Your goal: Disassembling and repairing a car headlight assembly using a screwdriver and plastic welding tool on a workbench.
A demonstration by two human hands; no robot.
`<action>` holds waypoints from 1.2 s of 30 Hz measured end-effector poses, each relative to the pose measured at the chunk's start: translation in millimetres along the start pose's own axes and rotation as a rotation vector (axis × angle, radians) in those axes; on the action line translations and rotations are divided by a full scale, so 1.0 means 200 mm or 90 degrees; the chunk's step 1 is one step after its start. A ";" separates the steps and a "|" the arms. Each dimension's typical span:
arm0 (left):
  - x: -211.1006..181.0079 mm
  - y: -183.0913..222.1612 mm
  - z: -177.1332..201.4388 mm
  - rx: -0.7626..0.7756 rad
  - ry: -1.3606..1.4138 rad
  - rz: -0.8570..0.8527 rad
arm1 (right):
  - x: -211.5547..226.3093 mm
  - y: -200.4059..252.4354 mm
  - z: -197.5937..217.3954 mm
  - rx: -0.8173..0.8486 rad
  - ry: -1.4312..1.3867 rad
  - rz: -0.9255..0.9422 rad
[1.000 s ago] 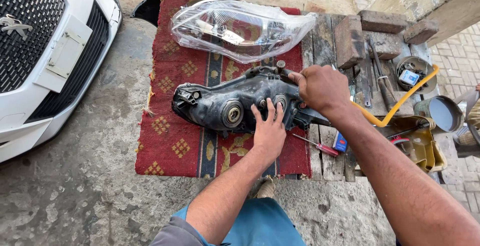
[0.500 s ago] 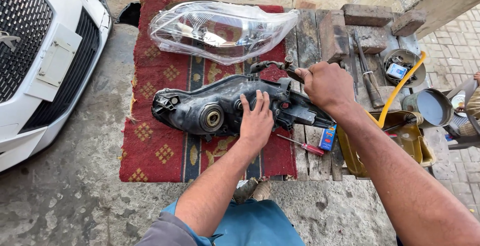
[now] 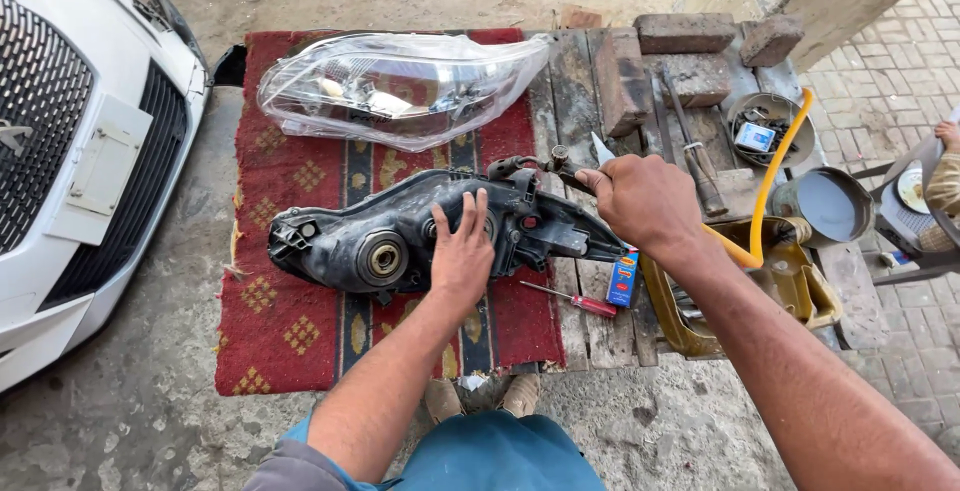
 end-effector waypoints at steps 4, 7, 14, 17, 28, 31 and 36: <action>0.03 -0.02 0.04 0.043 -0.012 -0.011 | -0.02 0.09 0.07 0.000 -0.019 -0.016; 0.04 -0.07 0.05 0.055 -0.005 0.005 | -0.13 0.12 0.09 -0.010 -0.010 -0.064; 0.07 -0.10 0.01 0.077 0.002 -0.025 | -0.25 0.27 0.18 -0.054 -0.047 -0.163; 0.10 -0.12 0.00 0.079 0.013 -0.019 | -0.25 0.34 0.23 -0.069 -0.042 -0.189; 0.51 -0.24 0.11 0.217 0.288 0.056 | -0.16 0.40 0.33 -0.252 -0.049 -0.159; 0.63 -0.28 0.10 0.207 0.294 0.103 | -0.11 0.40 0.36 -0.355 -0.026 -0.090; 0.70 -0.27 0.06 0.257 0.345 0.120 | -0.02 0.45 0.43 -0.473 -0.036 0.007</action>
Point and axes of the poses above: each hand's wrist, its own y-axis away from the middle knuckle, its own z-axis out of the back of the hand, x = y × z, the point moved 8 cm from there along -y, towards the middle knuckle, and after that the axes turned 2 degrees about -y, right-handed, at the moved point
